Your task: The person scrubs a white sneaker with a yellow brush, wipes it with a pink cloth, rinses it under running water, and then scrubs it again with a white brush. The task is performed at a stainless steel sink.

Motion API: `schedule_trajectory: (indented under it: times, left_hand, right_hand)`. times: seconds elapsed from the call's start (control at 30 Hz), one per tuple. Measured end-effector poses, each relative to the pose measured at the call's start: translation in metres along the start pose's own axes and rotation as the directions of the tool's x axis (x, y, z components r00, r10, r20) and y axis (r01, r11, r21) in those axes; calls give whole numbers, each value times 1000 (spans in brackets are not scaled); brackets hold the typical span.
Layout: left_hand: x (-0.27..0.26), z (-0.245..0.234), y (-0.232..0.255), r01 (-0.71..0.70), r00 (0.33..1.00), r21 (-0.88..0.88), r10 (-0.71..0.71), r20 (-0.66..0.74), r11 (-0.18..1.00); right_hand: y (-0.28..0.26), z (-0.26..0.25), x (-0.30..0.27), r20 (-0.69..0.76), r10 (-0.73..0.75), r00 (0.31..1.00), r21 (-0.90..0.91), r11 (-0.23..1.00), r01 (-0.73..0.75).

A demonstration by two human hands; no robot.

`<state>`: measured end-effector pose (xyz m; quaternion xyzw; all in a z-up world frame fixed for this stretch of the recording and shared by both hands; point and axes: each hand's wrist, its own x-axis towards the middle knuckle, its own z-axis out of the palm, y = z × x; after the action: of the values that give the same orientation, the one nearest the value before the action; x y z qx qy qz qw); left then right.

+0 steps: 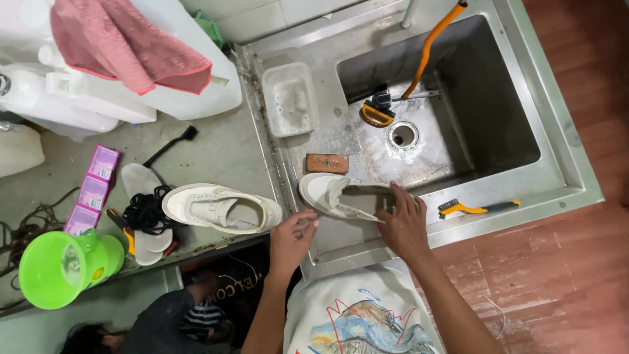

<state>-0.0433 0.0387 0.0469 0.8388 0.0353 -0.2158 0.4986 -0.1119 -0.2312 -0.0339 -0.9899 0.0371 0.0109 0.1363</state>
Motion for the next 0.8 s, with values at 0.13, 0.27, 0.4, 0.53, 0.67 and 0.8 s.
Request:
schedule_trajectory:
  times: [0.13,0.27,0.4,0.53,0.67,0.8]
  left_hand:
    - [-9,-14,17,-20,996,-68,14,-93,998]
    - [26,-65,57,-398,801,157,426,-421,904]
    - [139,-167,109,-504,356,614,794,-493,608]
    - [209,-237,130,-228,209,732,766,-608,642]
    - [237,-291,102,-16,132,696,691,-710,718]
    - [228,-334,106,-513,-60,690,781,-622,510]
  right_hand:
    - [0,-2,0,28,14,1000,-14,1000,-14]
    - [-6,-15,7,171,87,981,-60,995,-77]
    - [1,-6,3,146,64,987,-52,997,-57]
    - [10,5,-3,7,-28,1000,44,999,28]
    - [14,10,-16,-204,8,979,266,963,47]
    - [-12,-32,-21,-401,117,909,357,933,37]
